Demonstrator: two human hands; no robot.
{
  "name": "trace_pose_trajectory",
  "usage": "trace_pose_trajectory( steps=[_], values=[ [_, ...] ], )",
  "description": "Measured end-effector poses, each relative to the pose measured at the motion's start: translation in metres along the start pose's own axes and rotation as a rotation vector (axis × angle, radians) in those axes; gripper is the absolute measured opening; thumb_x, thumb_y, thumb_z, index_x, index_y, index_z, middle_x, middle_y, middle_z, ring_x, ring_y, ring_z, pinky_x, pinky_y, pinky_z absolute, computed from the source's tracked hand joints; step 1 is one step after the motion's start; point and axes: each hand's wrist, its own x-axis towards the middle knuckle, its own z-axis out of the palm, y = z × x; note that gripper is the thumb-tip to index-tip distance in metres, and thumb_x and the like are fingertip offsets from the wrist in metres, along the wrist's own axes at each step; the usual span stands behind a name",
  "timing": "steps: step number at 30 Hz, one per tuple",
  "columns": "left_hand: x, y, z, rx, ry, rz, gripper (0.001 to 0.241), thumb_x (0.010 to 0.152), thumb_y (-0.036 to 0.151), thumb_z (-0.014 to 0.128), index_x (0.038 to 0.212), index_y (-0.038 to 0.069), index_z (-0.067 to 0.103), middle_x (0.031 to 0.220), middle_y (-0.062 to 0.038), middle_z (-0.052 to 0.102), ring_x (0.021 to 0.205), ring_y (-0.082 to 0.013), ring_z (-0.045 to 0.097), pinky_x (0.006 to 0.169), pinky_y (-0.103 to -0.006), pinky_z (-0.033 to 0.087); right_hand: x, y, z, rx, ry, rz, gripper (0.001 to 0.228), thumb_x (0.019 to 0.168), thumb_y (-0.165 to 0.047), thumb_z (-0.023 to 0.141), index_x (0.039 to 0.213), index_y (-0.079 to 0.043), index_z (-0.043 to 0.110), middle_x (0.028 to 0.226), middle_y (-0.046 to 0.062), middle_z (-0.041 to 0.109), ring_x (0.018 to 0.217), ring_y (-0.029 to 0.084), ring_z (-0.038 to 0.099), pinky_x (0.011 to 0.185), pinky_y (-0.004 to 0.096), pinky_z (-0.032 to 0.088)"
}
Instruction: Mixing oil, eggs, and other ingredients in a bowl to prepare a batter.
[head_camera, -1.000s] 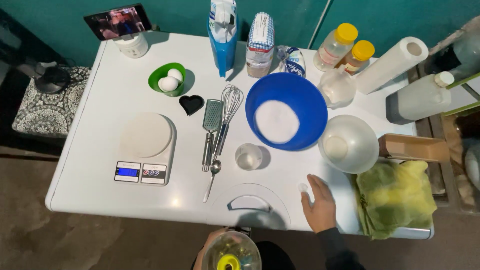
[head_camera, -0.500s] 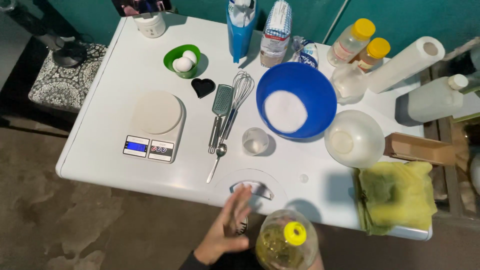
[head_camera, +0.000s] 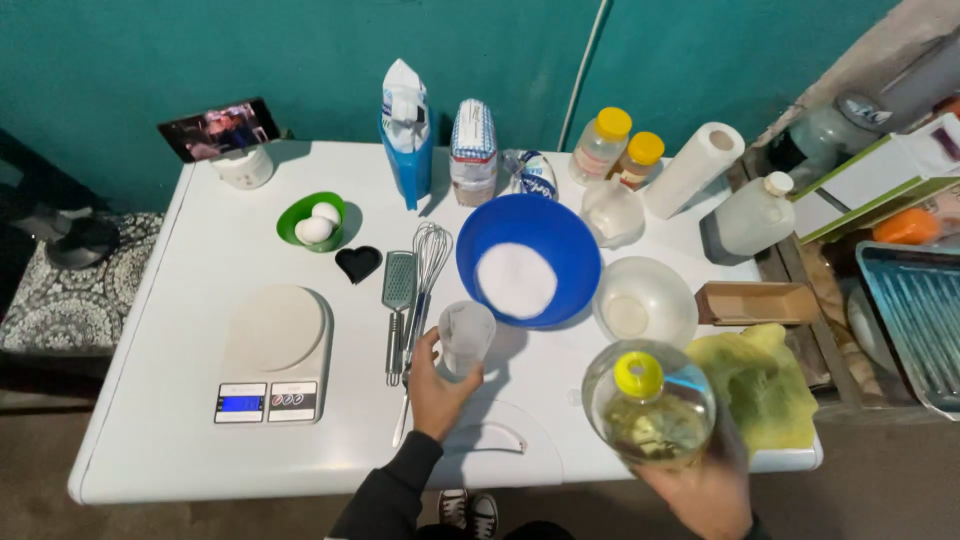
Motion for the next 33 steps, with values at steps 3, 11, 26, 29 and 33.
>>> trace_pose_trajectory(
  steps=[3, 11, 26, 29, 33],
  values=[
    [0.018, 0.072, -0.023, -0.213, 0.001, 0.069, 0.076, 0.072, 0.014, 0.085, 0.138, 0.003, 0.048, 0.127, -0.014, 0.059, 0.117, -0.0274, 0.066, 0.098, -0.0407, 0.055, 0.049, -0.020, -0.031, -0.162, 0.091, -0.076, 0.084, 0.054, -0.027, 0.093, 0.127, -0.003, 0.058, 0.118, 0.016, 0.065, 0.106, 0.032, 0.066, 0.089, 0.040, 0.054],
    [0.053, 0.163, -0.024, -0.441, -0.052, 0.168, 0.076, 0.076, 0.014, 0.084, 0.142, 0.003, 0.049, 0.126, -0.011, 0.064, 0.116, -0.0223, 0.067, 0.101, -0.0352, 0.053, 0.157, -0.039, -0.097, -0.541, 0.080, -0.393, 0.084, 0.057, -0.027, 0.092, 0.132, -0.007, 0.061, 0.131, 0.017, 0.065, 0.125, 0.036, 0.063, 0.105, 0.048, 0.050],
    [0.065, 0.215, 0.019, -0.421, 0.067, 0.223, 0.074, 0.072, 0.017, 0.092, 0.137, 0.004, 0.058, 0.125, -0.009, 0.065, 0.113, -0.0203, 0.070, 0.099, -0.0347, 0.057, 0.270, -0.044, -0.168, -0.793, -0.005, -0.784, 0.087, 0.055, -0.022, 0.087, 0.138, -0.014, 0.063, 0.129, 0.004, 0.069, 0.131, 0.031, 0.063, 0.113, 0.050, 0.048],
    [0.070, 0.213, 0.022, -0.432, 0.063, 0.244, 0.078, 0.070, 0.018, 0.095, 0.137, 0.003, 0.058, 0.124, -0.008, 0.067, 0.111, -0.0196, 0.072, 0.097, -0.0338, 0.058, 0.280, -0.058, -0.173, -0.817, -0.003, -0.840, 0.088, 0.053, -0.023, 0.087, 0.137, -0.013, 0.063, 0.128, 0.004, 0.069, 0.129, 0.031, 0.063, 0.111, 0.050, 0.048],
    [0.072, 0.210, 0.021, -0.442, 0.033, 0.258, 0.084, 0.066, 0.020, 0.098, 0.138, 0.003, 0.057, 0.121, -0.008, 0.071, 0.110, -0.0189, 0.074, 0.096, -0.0332, 0.059, 0.289, -0.079, -0.179, -1.019, -0.014, -0.934, 0.086, 0.055, -0.032, 0.090, 0.135, -0.013, 0.066, 0.127, 0.002, 0.071, 0.128, 0.028, 0.063, 0.109, 0.047, 0.046]
  ],
)
